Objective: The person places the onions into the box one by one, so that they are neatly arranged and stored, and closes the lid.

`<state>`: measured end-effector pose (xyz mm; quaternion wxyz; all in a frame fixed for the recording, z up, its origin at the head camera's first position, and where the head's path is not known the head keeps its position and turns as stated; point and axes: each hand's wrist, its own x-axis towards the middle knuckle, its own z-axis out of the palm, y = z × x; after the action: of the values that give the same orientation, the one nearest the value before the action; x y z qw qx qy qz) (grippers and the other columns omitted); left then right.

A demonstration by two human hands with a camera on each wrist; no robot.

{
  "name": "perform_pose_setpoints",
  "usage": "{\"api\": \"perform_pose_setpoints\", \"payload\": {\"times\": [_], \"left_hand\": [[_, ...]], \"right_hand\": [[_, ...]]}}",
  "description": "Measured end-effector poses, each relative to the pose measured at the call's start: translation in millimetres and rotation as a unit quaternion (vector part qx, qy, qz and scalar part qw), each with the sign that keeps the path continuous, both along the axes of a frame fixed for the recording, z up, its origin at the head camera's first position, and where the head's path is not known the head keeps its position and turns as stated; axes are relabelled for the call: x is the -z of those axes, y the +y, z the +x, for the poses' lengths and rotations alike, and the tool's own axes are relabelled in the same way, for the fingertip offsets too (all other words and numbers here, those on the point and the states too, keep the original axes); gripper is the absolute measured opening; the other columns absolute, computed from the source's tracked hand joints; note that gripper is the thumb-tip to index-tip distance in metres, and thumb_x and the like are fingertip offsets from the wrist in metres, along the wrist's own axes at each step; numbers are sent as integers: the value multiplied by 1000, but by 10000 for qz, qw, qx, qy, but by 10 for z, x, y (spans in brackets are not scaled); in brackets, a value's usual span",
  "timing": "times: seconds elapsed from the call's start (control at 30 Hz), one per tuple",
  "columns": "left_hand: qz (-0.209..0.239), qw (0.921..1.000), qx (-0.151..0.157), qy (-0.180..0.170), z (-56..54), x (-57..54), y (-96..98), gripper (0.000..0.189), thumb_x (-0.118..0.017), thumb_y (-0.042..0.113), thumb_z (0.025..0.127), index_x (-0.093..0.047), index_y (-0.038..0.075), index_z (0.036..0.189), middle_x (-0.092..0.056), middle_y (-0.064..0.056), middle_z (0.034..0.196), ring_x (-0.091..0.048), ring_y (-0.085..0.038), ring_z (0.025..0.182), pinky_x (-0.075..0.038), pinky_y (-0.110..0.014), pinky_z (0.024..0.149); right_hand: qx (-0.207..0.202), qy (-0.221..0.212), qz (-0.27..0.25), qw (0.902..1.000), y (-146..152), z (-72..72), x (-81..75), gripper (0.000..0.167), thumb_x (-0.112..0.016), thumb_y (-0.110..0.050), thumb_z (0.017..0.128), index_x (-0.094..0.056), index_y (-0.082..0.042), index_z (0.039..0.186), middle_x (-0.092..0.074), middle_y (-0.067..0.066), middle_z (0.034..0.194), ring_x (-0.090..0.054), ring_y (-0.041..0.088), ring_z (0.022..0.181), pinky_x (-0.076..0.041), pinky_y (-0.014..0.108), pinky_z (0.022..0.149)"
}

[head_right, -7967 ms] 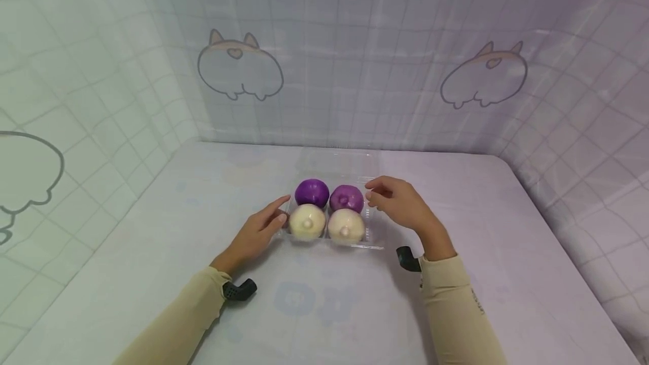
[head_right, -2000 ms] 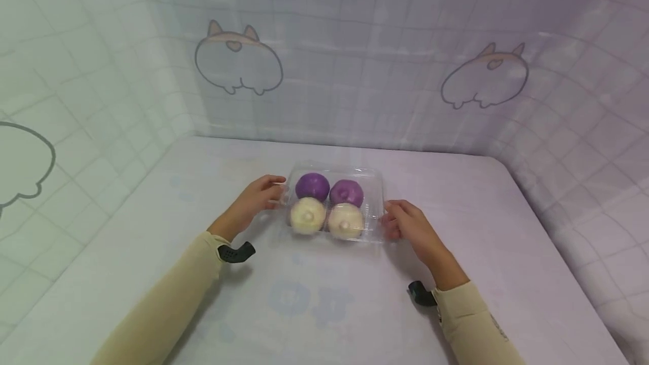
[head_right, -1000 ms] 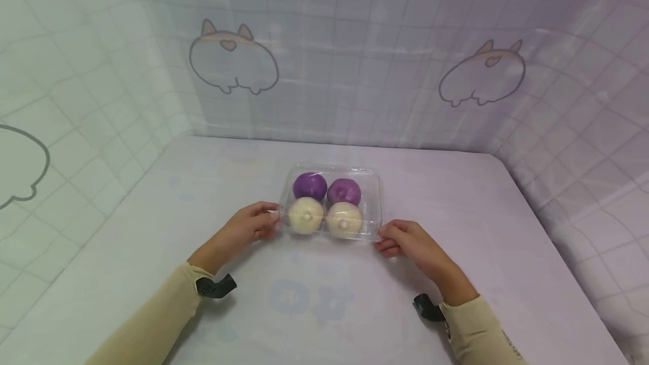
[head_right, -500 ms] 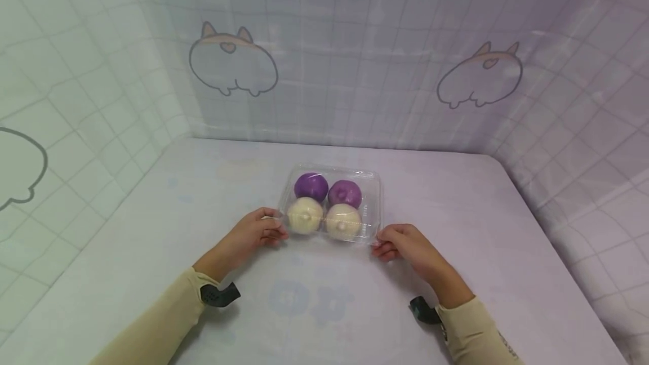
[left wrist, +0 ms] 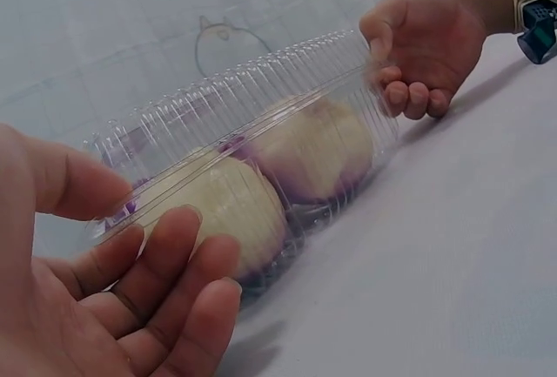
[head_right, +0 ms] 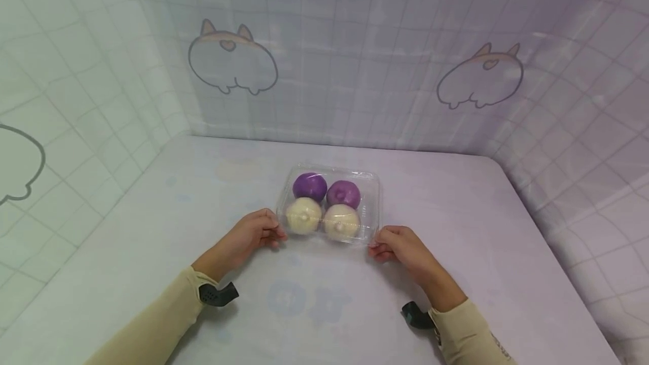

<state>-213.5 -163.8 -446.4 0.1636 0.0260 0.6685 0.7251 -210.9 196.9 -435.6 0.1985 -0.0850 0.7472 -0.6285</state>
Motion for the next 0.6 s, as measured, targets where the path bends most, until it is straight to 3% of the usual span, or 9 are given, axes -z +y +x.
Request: {"api": "perform_pose_setpoints", "payload": {"times": [0.27, 0.6], "left_hand": [[198, 9998, 72, 40, 11, -15, 4, 10, -51, 8, 97, -55, 8, 89, -71, -6, 85, -69, -18, 85, -53, -32, 75], [225, 9997, -27, -25, 3, 12, 5, 9, -51, 7, 96, -56, 7, 88, -71, -6, 84, -69, -18, 84, -54, -32, 74]], "right_hand": [[20, -142, -261, 9996, -7, 12, -9, 20, -50, -7, 95, -67, 2, 89, -70, 8, 85, -67, 14, 80, -57, 30, 75], [-669, -82, -465, 9966, 90, 2, -27, 21, -48, -8, 101, -64, 5, 98, -68, 8, 95, -66, 15, 88, -55, 30, 79]]}}
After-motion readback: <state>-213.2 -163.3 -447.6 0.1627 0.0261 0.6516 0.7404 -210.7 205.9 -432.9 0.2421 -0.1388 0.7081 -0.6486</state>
